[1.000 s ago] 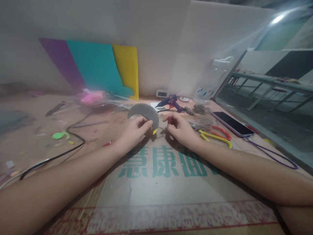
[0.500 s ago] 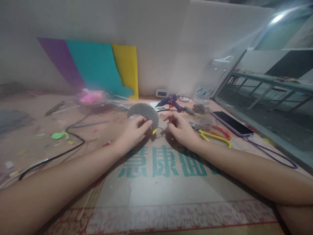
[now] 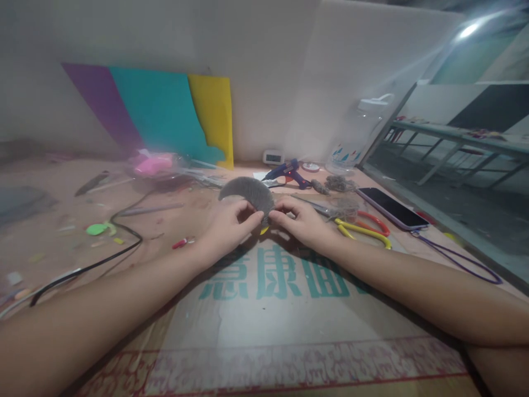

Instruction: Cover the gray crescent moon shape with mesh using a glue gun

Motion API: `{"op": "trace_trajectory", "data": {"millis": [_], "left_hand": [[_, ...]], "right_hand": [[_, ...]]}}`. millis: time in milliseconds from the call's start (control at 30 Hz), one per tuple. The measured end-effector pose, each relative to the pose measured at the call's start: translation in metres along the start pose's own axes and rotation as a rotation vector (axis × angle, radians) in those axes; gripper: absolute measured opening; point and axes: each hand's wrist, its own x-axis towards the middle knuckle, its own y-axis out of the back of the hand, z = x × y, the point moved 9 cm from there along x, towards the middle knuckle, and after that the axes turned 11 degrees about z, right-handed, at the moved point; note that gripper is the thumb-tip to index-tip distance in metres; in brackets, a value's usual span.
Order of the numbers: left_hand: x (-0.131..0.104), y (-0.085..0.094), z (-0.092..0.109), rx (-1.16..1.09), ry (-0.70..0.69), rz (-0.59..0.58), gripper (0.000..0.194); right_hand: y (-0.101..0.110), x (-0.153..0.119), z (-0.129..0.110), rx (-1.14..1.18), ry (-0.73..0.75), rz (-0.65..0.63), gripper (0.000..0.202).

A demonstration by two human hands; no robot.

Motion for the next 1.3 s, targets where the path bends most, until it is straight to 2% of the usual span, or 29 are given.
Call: {"op": "trace_trajectory", "data": {"millis": [167, 367, 533, 700, 900, 1000, 1133, 1300], "left_hand": [[-0.001, -0.003, 0.007, 0.002, -0.08, -0.027, 0.035], [-0.004, -0.008, 0.008, -0.202, -0.013, -0.113, 0.031], [0.0, -0.006, -0.002, -0.201, -0.007, -0.041, 0.015], [0.002, -0.007, -0.005, -0.189, 0.028, -0.035, 0.015], [-0.001, -0.005, 0.006, -0.165, 0.015, -0.061, 0.026], [-0.001, -0.004, 0.01, -0.058, -0.029, -0.062, 0.037], [0.0, 0.0, 0.005, 0.077, -0.006, -0.027, 0.043], [0.002, 0.005, 0.008, 0.081, -0.024, 0.0, 0.045]], "right_hand": [[-0.001, -0.001, -0.001, -0.061, 0.024, -0.015, 0.019], [0.003, 0.0, 0.002, -0.036, -0.024, 0.02, 0.021], [0.004, 0.0, 0.003, -0.003, -0.021, 0.043, 0.019], [0.006, 0.0, 0.003, -0.003, -0.005, 0.061, 0.019], [0.005, 0.0, 0.001, -0.032, 0.005, 0.047, 0.019], [0.004, -0.001, -0.002, -0.042, 0.011, 0.033, 0.019], [0.0, -0.002, -0.004, 0.011, 0.042, -0.009, 0.025], [0.018, 0.002, 0.003, 0.089, 0.032, 0.17, 0.022]]}}
